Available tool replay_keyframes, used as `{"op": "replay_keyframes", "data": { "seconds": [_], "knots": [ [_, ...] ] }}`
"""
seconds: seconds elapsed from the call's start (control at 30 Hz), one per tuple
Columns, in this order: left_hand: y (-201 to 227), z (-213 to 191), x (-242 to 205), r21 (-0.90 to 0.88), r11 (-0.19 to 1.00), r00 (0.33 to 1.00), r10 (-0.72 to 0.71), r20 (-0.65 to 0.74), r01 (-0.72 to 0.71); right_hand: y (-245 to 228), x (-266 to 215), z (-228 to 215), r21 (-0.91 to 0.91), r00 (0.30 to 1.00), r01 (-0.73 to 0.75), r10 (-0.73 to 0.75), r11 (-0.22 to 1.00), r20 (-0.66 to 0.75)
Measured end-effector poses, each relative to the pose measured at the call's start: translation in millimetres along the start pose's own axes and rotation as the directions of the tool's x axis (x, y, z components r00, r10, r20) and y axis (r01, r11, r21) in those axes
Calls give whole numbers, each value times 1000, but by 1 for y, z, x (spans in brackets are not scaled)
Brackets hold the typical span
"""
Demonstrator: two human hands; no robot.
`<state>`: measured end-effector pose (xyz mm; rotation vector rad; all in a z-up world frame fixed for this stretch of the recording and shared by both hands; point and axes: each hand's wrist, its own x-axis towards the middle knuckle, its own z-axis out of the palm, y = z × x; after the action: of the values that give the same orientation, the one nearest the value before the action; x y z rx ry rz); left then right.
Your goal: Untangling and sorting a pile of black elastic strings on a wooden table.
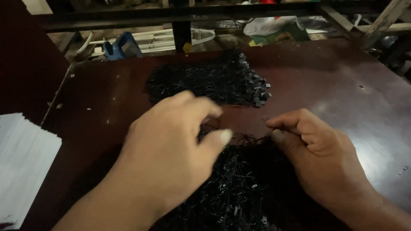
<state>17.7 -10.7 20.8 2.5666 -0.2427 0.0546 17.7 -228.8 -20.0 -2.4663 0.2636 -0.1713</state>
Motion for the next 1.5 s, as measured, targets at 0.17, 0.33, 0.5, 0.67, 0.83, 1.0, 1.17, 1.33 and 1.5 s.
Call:
{"op": "replay_keyframes", "data": {
  "seconds": [0.17,0.33,0.5,0.67,0.83,1.0,1.17,1.33,1.5],
  "knots": [
    [28,32,12,-136,972,976,175,-128,-192,30,7,8,12,964,262,-260,965,-62],
    [27,60,8,-175,965,981,193,-30,-196,24,1,5,77,837,546,-540,834,-86],
    [6,85,11,-247,888,895,298,-333,-388,24,4,8,30,892,450,-449,892,-43],
    [6,82,7,-258,921,943,230,-243,-291,20,-2,6,62,937,307,-291,949,-193],
    [4,82,5,-231,929,949,245,-196,-287,10,-2,4,85,981,136,-122,987,-150],
    [4,80,5,-190,943,956,246,-161,-275,13,0,5,115,968,240,-230,964,-97],
    [3,84,8,-130,950,952,262,-160,-283,21,8,11,-23,924,378,-378,926,-51],
    [1,83,7,-140,953,957,248,-152,-270,34,17,18,-254,780,620,-618,743,97],
    [0,84,8,-170,953,964,229,-133,-250,9,12,-11,-212,953,217,-159,953,259]
  ]
}}
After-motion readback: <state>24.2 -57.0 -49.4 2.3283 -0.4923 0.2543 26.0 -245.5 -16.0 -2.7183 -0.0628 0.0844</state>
